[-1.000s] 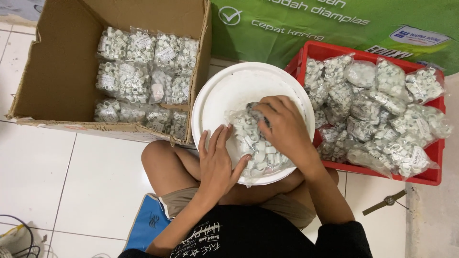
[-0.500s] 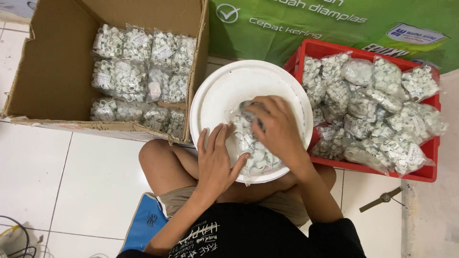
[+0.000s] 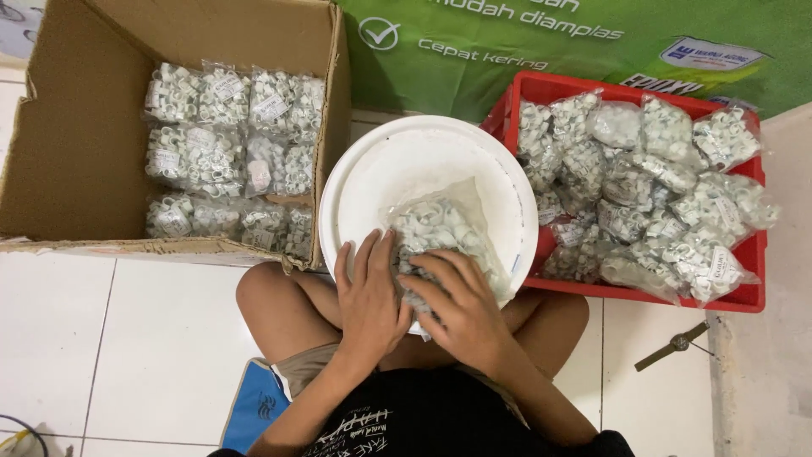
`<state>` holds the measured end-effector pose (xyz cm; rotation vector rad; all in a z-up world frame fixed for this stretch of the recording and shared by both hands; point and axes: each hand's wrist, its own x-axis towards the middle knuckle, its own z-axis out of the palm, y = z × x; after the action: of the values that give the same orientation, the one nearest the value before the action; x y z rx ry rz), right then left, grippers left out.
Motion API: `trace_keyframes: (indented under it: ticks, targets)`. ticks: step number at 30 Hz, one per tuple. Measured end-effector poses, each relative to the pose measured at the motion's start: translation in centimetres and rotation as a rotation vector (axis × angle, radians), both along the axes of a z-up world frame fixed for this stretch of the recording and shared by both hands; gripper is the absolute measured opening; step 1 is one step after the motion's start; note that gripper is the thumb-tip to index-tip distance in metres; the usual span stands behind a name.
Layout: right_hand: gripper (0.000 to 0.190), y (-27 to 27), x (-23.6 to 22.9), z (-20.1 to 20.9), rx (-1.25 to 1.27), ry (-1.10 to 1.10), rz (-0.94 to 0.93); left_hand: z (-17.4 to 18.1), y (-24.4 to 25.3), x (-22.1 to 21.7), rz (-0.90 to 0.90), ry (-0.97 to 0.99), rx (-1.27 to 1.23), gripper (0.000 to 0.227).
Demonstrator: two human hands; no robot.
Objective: The person sits on the floor and wipes a plastic bag containing small white objects using a cloth. They rub the bag on a white bucket lid and then place it into a cardboard box.
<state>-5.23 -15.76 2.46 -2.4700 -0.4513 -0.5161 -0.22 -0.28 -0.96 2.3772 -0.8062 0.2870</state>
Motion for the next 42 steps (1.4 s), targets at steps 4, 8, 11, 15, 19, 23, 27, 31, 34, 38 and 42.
trace_keyframes:
  ticks: [4,8,11,15,19,23,27,31,34,38,42]
  targets:
    - [0.032,-2.1,-1.1,-2.5,-0.064,-0.075,-0.045,1.0,0.1,0.2,-0.018,-0.007,0.017,0.072]
    - [0.033,-5.5,-2.2,-1.7,-0.096,-0.103,-0.202,1.1,-0.4,0.1,0.025,0.025,-0.025,0.067]
    - [0.029,-6.2,-2.4,-0.7,-0.094,-0.130,-0.262,0.7,-0.6,0.0,0.038,-0.025,0.004,0.064]
    - [0.049,-2.6,-4.1,-1.6,0.027,-0.094,-0.113,1.7,-0.4,0.1,0.061,-0.086,0.129,0.047]
    - [0.031,-1.2,-3.6,-0.3,-0.124,-0.034,0.100,1.2,0.0,0.1,0.065,-0.094,0.095,0.054]
    - [0.056,-5.9,-3.7,-3.2,-0.125,-0.090,-0.052,1.1,-0.4,0.4,0.038,-0.068,0.062,0.052]
    - [0.040,-8.3,-3.2,-2.1,0.039,-0.069,-0.209,1.2,-0.8,0.1,0.037,-0.036,0.007,0.044]
    - [0.033,-9.5,-2.3,-1.9,-0.027,-0.087,-0.378,1.3,-0.6,0.2,0.020,-0.036,-0.010,0.043]
    - [0.034,-9.2,-0.9,-1.9,-0.044,-0.147,-0.390,1.2,-0.5,0.3,0.007,-0.033,-0.004,0.044]
    - [0.032,-5.3,-0.1,-2.9,0.064,-0.103,-0.212,1.2,-0.6,0.2,0.008,-0.042,0.019,0.043]
    - [0.029,-0.6,-1.6,-3.4,0.244,-0.025,0.113,0.0,-0.2,0.2,-0.029,-0.042,0.038,0.053]
